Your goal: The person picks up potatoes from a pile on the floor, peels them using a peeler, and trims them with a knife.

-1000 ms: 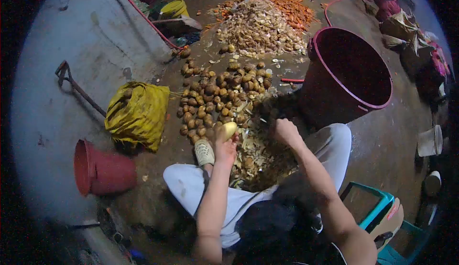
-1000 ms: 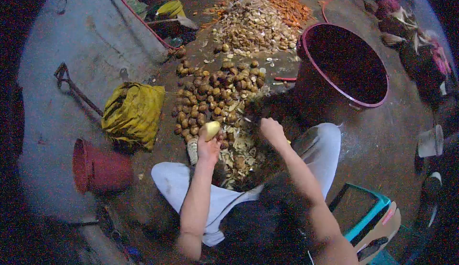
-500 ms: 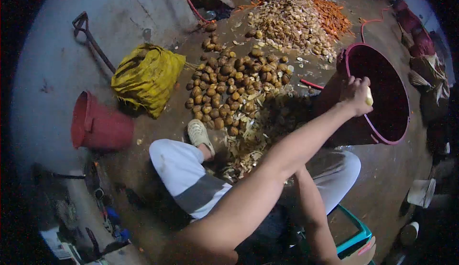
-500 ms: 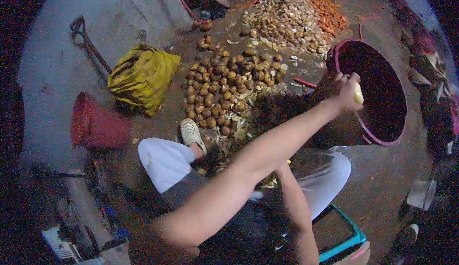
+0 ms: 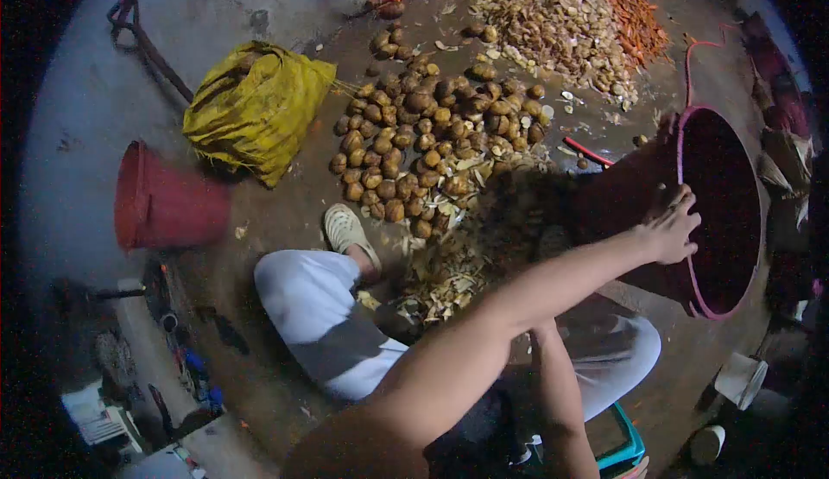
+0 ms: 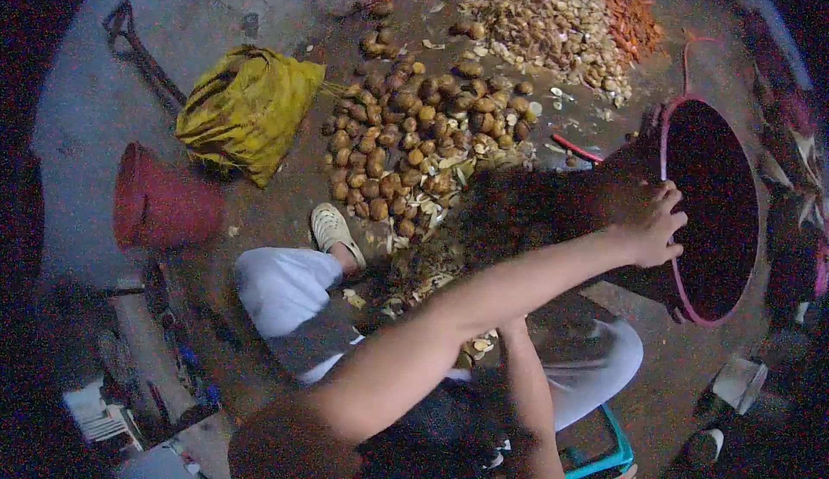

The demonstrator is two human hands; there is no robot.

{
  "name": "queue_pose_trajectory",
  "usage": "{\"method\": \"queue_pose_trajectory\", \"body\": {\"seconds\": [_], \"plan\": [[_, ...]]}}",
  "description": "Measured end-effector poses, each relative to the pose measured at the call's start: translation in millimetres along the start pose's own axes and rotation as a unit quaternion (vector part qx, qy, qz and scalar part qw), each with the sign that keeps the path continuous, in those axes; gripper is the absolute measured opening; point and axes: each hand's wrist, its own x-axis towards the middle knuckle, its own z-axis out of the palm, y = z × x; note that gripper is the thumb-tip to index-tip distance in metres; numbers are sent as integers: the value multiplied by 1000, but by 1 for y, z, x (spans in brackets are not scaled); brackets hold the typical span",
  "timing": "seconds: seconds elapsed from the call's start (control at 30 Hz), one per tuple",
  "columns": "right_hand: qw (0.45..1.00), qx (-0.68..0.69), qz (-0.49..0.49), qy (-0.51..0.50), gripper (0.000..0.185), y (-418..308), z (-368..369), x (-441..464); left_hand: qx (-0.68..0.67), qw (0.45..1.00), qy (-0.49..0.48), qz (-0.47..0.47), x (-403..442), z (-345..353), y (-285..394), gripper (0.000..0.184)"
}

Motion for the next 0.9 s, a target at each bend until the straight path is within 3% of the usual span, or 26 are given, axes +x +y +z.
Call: {"method": "queue_pose_trajectory", "body": {"seconds": [0.03, 0.07, 0.1, 0.13, 0.17, 0.23, 0.27, 0.37, 0.4, 0.43, 0.5, 0.53, 0.6, 0.63, 0.7, 0.73, 0.83, 0.9], "plan": [[1000, 14, -14, -4, 37, 2, 3, 5, -72, 993, 51, 76, -9, -13, -15, 47], [1000, -9, -13, -19, 37, 2, 5, 12, -72, 990, 72, 94, -21, -29, -37, 52], [993, -99, 17, -58, 36, -3, 6, 19, -80, 985, 122, 90, -39, -43, -66, 46], [935, -314, 88, -140, 25, -25, 8, 31, -188, 972, 136, 25, -58, -46, -108, 47], [814, -510, 117, -251, 18, -48, 11, 44, -117, 982, 134, -56, -83, -74, -142, 46], [834, -498, 66, -228, 13, -13, 8, 39, -32, 969, 66, -234, -153, -112, -245, 51], [831, -501, 65, -233, 13, 2, 7, 38, -80, 888, 137, -431, -190, -142, -264, 43], [816, -512, 47, -262, 13, 24, 13, 39, -10, 784, 283, -552, -315, -198, -355, 34], [813, -508, 84, -273, 12, 22, 17, 41, 82, 773, 301, -552, -365, -209, -395, 29], [808, -502, 122, -284, 11, 21, 23, 42, 138, 754, 261, -586, -415, -216, -428, 35], [809, -488, 125, -303, 11, 47, 25, 40, 121, 646, 225, -719, -477, -240, -464, 39], [810, -481, 127, -311, 11, 54, 29, 40, 119, 643, 223, -723, -508, -242, -486, 39], [806, -487, 150, -302, 19, 58, 41, 42, 205, 639, 354, -651, -543, -241, -517, 39], [801, -500, 172, -283, 28, 56, 46, 43, 202, 638, 352, -654, -547, -240, -525, 39], [802, -490, 169, -297, 29, 0, 66, 59, 144, 653, 272, -692, -525, -256, -516, 43], [806, -477, 164, -309, 30, -20, 72, 65, 145, 665, 271, -681, -546, -247, -543, 48], [798, -479, 166, -326, 33, -28, 77, 70, 128, 690, 320, -636, -575, -232, -570, 47], [794, -492, 162, -318, 34, 16, 62, 54, 92, 666, 338, -659, -583, -228, -572, 45]]}}
